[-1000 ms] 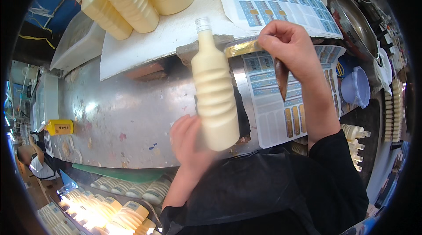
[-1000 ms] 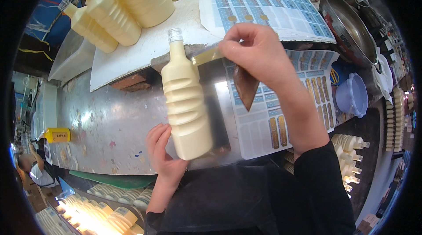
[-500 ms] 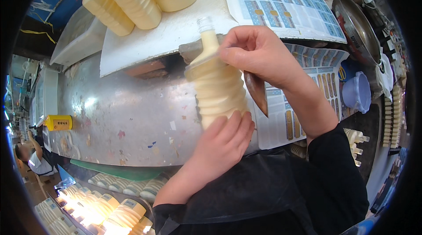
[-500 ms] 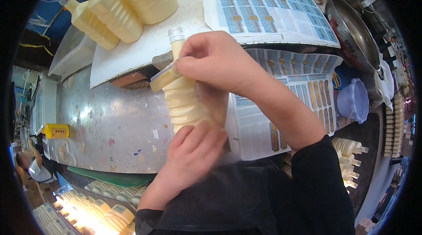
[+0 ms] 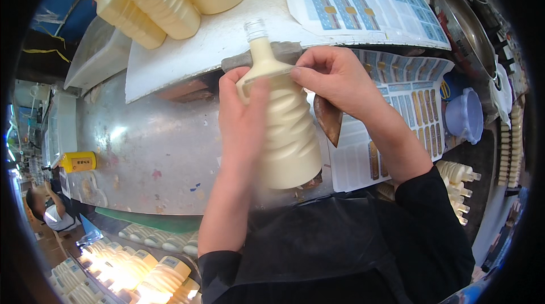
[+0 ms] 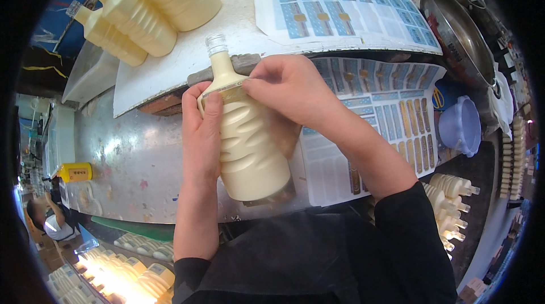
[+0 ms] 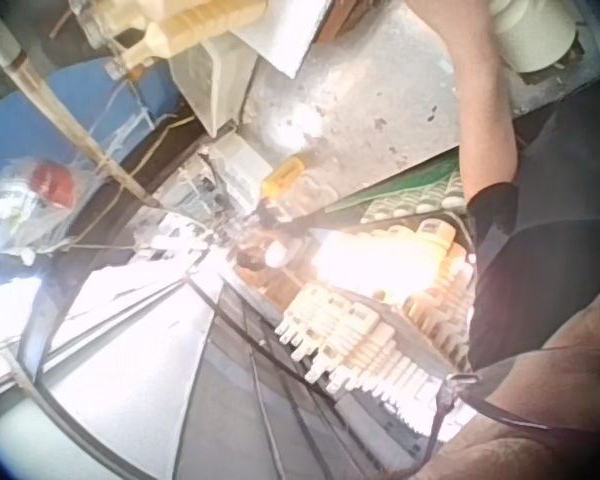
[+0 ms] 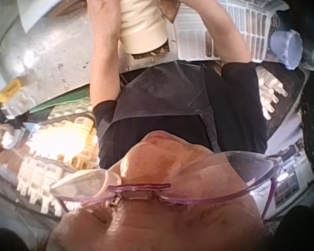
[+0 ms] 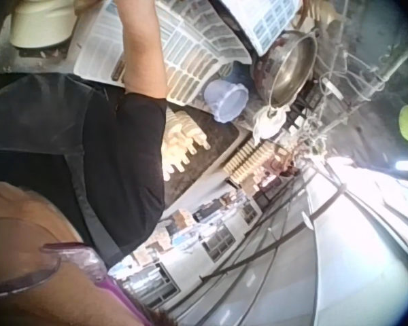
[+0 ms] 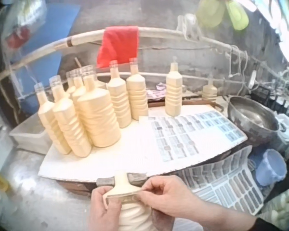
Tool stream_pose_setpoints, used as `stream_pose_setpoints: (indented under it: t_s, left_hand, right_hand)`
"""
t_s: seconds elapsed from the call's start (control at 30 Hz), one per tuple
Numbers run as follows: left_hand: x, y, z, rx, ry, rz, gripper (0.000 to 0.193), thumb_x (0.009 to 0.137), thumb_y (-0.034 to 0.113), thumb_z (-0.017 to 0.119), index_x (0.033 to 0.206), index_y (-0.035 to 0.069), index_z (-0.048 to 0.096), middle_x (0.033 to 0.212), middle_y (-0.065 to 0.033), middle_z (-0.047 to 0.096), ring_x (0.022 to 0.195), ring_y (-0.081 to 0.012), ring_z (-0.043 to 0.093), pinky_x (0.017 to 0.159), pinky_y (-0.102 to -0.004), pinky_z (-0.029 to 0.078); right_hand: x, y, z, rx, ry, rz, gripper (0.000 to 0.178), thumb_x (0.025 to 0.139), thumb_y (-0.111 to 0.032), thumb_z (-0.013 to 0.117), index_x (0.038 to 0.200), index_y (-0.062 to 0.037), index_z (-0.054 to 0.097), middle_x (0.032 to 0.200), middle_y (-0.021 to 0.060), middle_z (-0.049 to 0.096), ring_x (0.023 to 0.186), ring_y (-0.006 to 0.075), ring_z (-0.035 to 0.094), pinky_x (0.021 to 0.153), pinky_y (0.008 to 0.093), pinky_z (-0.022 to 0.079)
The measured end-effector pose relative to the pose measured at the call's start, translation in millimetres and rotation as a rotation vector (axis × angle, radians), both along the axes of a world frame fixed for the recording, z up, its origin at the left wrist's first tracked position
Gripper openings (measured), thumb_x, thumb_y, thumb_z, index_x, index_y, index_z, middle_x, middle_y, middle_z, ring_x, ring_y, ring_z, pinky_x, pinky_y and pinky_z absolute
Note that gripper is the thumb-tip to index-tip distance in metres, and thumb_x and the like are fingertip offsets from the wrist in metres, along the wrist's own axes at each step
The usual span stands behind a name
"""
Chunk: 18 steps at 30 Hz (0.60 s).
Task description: The person applies labels to cream-colored plastic bottles using a handheld squeegee-like tool. They peel labels from a sheet, position them on the bottle, and smooth them down, repeating the process for multiple bottles.
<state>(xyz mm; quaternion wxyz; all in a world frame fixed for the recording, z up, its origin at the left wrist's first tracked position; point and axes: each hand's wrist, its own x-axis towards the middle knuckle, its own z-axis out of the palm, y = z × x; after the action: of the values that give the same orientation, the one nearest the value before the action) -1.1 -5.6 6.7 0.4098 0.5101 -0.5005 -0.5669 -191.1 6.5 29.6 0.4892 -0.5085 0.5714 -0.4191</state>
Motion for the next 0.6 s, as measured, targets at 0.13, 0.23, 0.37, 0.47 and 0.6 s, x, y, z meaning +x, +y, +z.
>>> stream_pose_setpoints:
  t_s: [0.13,0.23,0.37,0.47,0.6]
  left_hand:
    - [1.2,2.6,-6.4,0.069,0.174,-0.009,0.045,0.101,0.027,0.064,0.134,0.003,0.046,0.123,-0.0134,0.060,0.110,-0.0161,0.059,0.093,-0.0316,0.051]
    - [2.7,5.9,-6.9,0.058,0.249,-0.024,0.047,0.101,0.025,0.063,0.138,0.003,0.043,0.125,-0.0126,0.059,0.111,-0.0152,0.059,0.093,-0.0307,0.051]
    - [5.6,7.1,-8.6,0.048,0.288,-0.038,0.036,0.108,0.018,0.049,0.141,0.004,0.045,0.129,-0.0114,0.061,0.116,-0.0169,0.060,0.099,-0.0325,0.050]
    - [7.0,3.5,-10.3,0.037,0.276,-0.042,0.034,0.110,0.021,0.046,0.139,0.004,0.048,0.128,-0.0110,0.062,0.115,-0.0163,0.060,0.099,-0.0323,0.050]
    - [8.3,2.6,-13.9,-0.015,0.179,-0.039,0.034,0.111,0.024,0.043,0.138,0.003,0.049,0.126,-0.0107,0.062,0.113,-0.0153,0.061,0.098,-0.0316,0.051]
  right_hand:
    - [3.3,0.4,1.1,-0.014,0.004,-0.004,0.016,0.094,-0.015,0.071,0.094,0.0013,0.070,0.082,-0.0018,0.068,0.073,0.0024,0.059,0.062,0.0209,0.048]
    - [4.6,0.9,-0.1,-0.029,0.022,-0.003,0.016,0.093,-0.014,0.072,0.092,0.0019,0.070,0.081,-0.0016,0.068,0.073,0.0025,0.059,0.061,0.0211,0.048]
    - [6.8,2.8,0.5,-0.074,0.097,-0.029,0.020,0.090,-0.017,0.074,0.089,0.0027,0.071,0.078,0.0029,0.069,0.071,0.0065,0.062,0.062,0.0245,0.050]
    - [6.5,3.6,-1.0,-0.065,0.114,-0.044,0.028,0.086,-0.025,0.076,0.089,0.0030,0.073,0.076,0.0115,0.072,0.070,0.0145,0.067,0.066,0.0310,0.053]
    - [7.2,5.1,0.6,-0.054,0.125,-0.050,0.022,0.090,-0.019,0.074,0.088,0.0027,0.071,0.076,0.0032,0.069,0.070,0.0069,0.062,0.063,0.0248,0.050]
